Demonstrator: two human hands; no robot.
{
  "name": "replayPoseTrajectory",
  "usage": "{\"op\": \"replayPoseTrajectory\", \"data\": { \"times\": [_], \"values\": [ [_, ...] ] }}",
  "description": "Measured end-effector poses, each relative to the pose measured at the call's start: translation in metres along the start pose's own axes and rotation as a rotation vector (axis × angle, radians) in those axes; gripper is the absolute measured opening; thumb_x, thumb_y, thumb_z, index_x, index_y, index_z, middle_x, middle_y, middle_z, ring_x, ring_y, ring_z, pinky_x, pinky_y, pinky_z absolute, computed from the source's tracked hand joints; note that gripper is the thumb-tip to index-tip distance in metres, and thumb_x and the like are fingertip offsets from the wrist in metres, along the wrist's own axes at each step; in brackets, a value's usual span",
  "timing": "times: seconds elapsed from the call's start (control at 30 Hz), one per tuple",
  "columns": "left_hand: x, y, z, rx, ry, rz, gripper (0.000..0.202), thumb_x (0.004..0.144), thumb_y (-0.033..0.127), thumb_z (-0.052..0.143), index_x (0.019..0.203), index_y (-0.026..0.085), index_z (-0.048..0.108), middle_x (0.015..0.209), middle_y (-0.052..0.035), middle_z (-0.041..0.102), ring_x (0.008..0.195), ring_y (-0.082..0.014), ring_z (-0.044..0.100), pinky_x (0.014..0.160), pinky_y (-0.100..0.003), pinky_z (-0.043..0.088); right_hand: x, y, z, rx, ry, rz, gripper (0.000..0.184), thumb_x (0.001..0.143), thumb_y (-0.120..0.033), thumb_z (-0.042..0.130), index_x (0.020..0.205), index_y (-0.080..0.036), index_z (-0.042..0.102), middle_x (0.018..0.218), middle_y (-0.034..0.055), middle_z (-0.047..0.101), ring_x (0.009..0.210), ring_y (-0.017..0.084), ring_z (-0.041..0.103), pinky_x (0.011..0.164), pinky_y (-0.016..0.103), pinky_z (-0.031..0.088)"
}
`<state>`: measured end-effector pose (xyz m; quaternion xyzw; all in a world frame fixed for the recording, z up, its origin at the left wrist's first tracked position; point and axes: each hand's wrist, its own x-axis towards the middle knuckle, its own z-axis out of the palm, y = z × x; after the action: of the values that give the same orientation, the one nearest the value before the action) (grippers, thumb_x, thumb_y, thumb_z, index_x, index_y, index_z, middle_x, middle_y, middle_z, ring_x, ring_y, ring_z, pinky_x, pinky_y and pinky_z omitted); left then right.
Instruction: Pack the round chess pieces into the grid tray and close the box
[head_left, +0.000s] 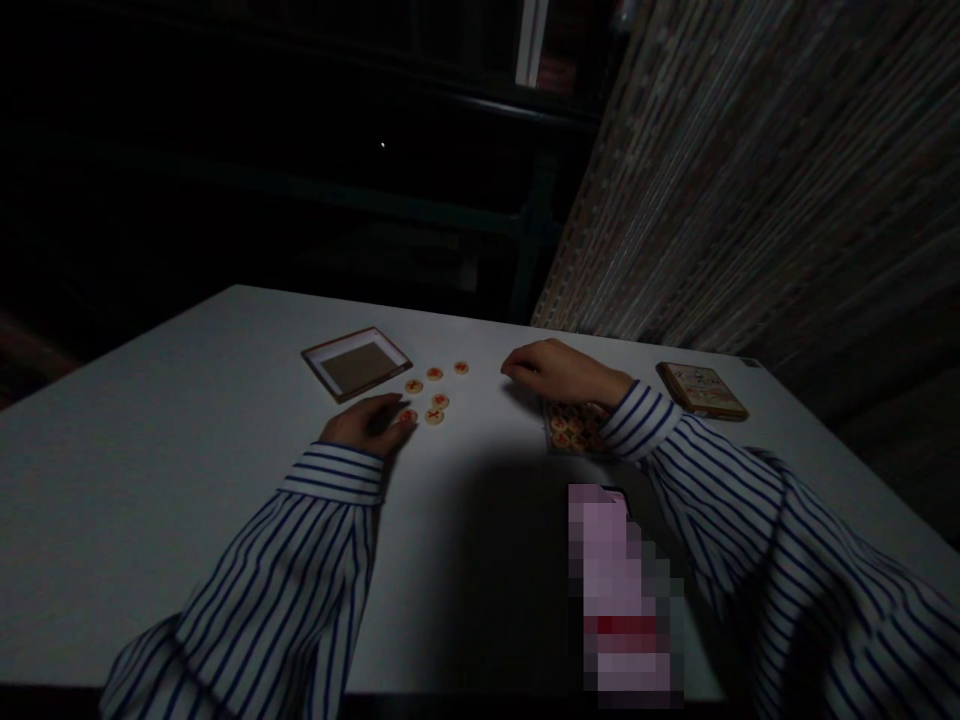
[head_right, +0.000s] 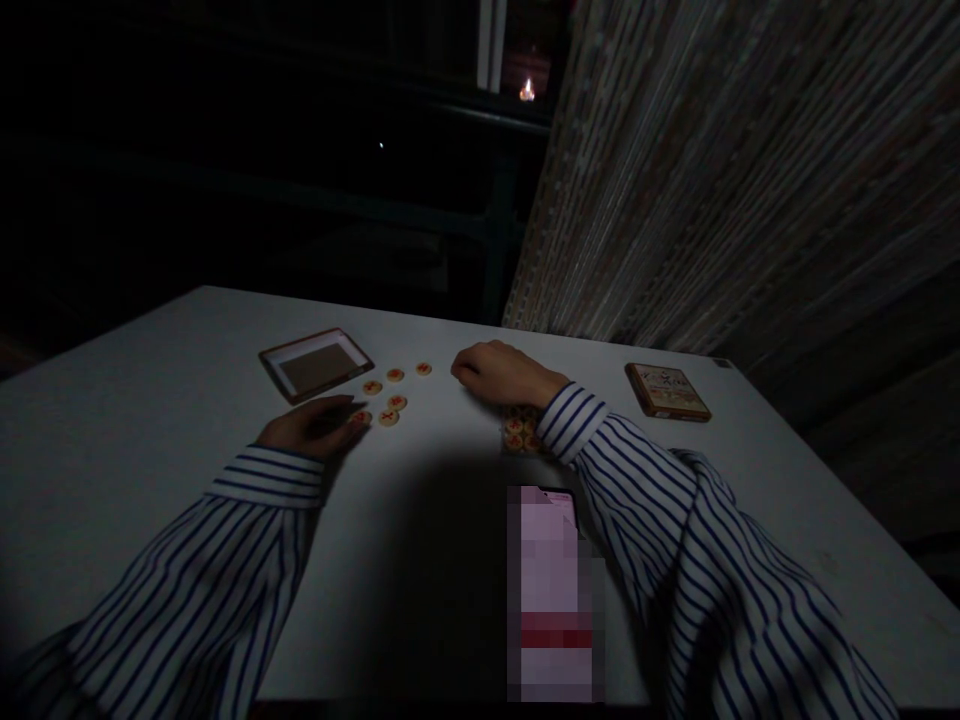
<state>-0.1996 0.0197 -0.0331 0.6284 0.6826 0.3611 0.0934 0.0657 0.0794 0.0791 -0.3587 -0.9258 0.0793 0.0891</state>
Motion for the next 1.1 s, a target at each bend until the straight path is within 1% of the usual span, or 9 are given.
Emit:
{"op": "replayPoseTrajectory", "data": {
  "times": [0.2, 0.33, 0.47, 0.67, 0.87, 1.1],
  "values": [
    [-0.002, 0.002, -0.003, 0.022, -0.065, 0.018, 0.045, 0.066, 0.044, 0.06, 0.105, 0.021, 0.062, 0.102, -0.0044, 0.067, 0.095, -0.023, 0.061, 0.089, -0.034, 0.046, 0.015, -0.007, 0.002, -0.013, -0.098, -0.069, 0.033, 0.088, -0.026, 0.038, 0.102, -0.013, 0.064, 0.102, 0.0092, 0.066, 0.091, 0.017, 0.059, 0.08, 0.027, 0.041],
    [-0.002, 0.002, -0.003, 0.056, -0.11, 0.029, 0.048, 0.067, 0.041, 0.059, 0.11, 0.02, 0.06, 0.108, -0.0052, 0.065, 0.098, -0.0231, 0.06, 0.09, -0.034, 0.046, 0.025, -0.01, 0.005, -0.002, -0.146, -0.116, 0.035, 0.089, -0.029, 0.036, 0.102, -0.012, 0.063, 0.102, 0.0101, 0.066, 0.09, 0.018, 0.059, 0.078, 0.027, 0.04],
    [-0.002, 0.001, -0.002, 0.095, -0.114, 0.078, 0.047, 0.067, 0.039, 0.059, 0.11, 0.02, 0.06, 0.109, -0.0054, 0.064, 0.101, -0.024, 0.059, 0.091, -0.035, 0.045, 0.036, -0.014, 0.011, -0.017, -0.179, -0.132, 0.035, 0.089, -0.03, 0.035, 0.101, -0.014, 0.064, 0.1, 0.0087, 0.066, 0.087, 0.017, 0.059, 0.076, 0.026, 0.04],
    [-0.001, 0.003, -0.002, 0.108, -0.109, 0.148, 0.043, 0.068, 0.035, 0.058, 0.108, 0.019, 0.06, 0.11, -0.0059, 0.064, 0.101, -0.0239, 0.059, 0.091, -0.035, 0.045, 0.052, -0.025, 0.026, -0.042, -0.18, -0.164, 0.031, 0.088, -0.028, 0.036, 0.097, -0.016, 0.064, 0.097, 0.0082, 0.066, 0.085, 0.016, 0.059, 0.074, 0.026, 0.039],
    [0.001, 0.0, 0.001, 0.154, -0.095, 0.147, 0.044, 0.068, 0.035, 0.058, 0.109, 0.019, 0.06, 0.107, -0.0065, 0.065, 0.099, -0.0249, 0.059, 0.089, -0.036, 0.046, 0.061, -0.037, 0.042, -0.103, -0.172, -0.163, 0.031, 0.087, -0.028, 0.035, 0.098, -0.017, 0.062, 0.099, 0.0091, 0.065, 0.086, 0.019, 0.058, 0.072, 0.028, 0.038],
    [0.005, -0.002, 0.002, 0.214, -0.145, 0.168, 0.042, 0.07, 0.037, 0.055, 0.108, 0.019, 0.061, 0.105, -0.0067, 0.066, 0.1, -0.0247, 0.058, 0.089, -0.035, 0.045, 0.066, -0.043, 0.051, -0.105, -0.181, -0.191, 0.03, 0.086, -0.024, 0.035, 0.1, -0.018, 0.061, 0.102, 0.0081, 0.064, 0.088, 0.019, 0.057, 0.073, 0.029, 0.037]
  ]
}}
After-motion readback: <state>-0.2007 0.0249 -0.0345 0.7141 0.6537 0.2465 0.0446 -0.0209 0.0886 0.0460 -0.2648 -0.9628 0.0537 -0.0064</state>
